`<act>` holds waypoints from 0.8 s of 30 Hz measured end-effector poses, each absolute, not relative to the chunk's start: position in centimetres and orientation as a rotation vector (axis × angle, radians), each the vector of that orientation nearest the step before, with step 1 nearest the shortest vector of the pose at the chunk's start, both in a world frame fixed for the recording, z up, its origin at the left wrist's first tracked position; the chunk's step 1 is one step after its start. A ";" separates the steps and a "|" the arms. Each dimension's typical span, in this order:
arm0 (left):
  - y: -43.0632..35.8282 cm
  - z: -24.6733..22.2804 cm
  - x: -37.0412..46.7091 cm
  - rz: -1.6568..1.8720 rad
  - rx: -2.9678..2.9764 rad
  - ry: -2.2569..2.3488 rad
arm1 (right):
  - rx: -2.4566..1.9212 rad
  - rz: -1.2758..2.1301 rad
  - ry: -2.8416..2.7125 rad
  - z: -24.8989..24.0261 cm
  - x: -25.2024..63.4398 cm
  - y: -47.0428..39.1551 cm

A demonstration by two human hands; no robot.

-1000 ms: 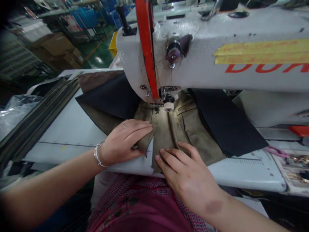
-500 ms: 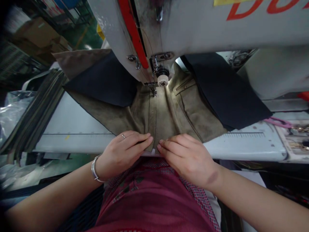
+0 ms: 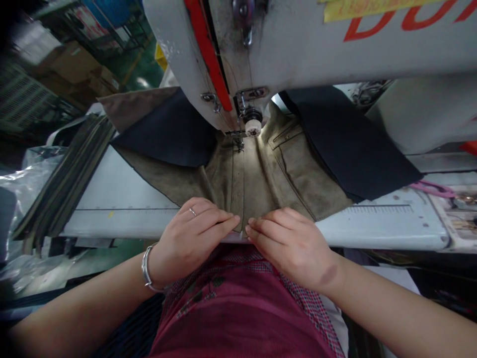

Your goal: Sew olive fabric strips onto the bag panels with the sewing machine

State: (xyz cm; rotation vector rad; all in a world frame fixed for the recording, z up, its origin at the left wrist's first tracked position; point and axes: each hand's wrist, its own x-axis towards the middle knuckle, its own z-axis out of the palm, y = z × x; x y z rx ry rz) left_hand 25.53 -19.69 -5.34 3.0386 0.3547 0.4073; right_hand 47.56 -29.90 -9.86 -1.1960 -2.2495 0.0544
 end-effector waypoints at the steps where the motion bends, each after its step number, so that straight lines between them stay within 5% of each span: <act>1: -19.8 -5.4 25.6 0.397 3.050 0.336 | -1.190 0.052 -2.249 -9.9 47.6 -29.9; 12: -18.8 -5.8 25.7 0.426 2.457 0.680 | -1.280 0.260 -2.188 -8.7 47.5 -29.4; 24: -20.9 -6.9 25.2 0.568 2.990 0.313 | -1.320 0.275 -2.264 -8.8 47.4 -29.7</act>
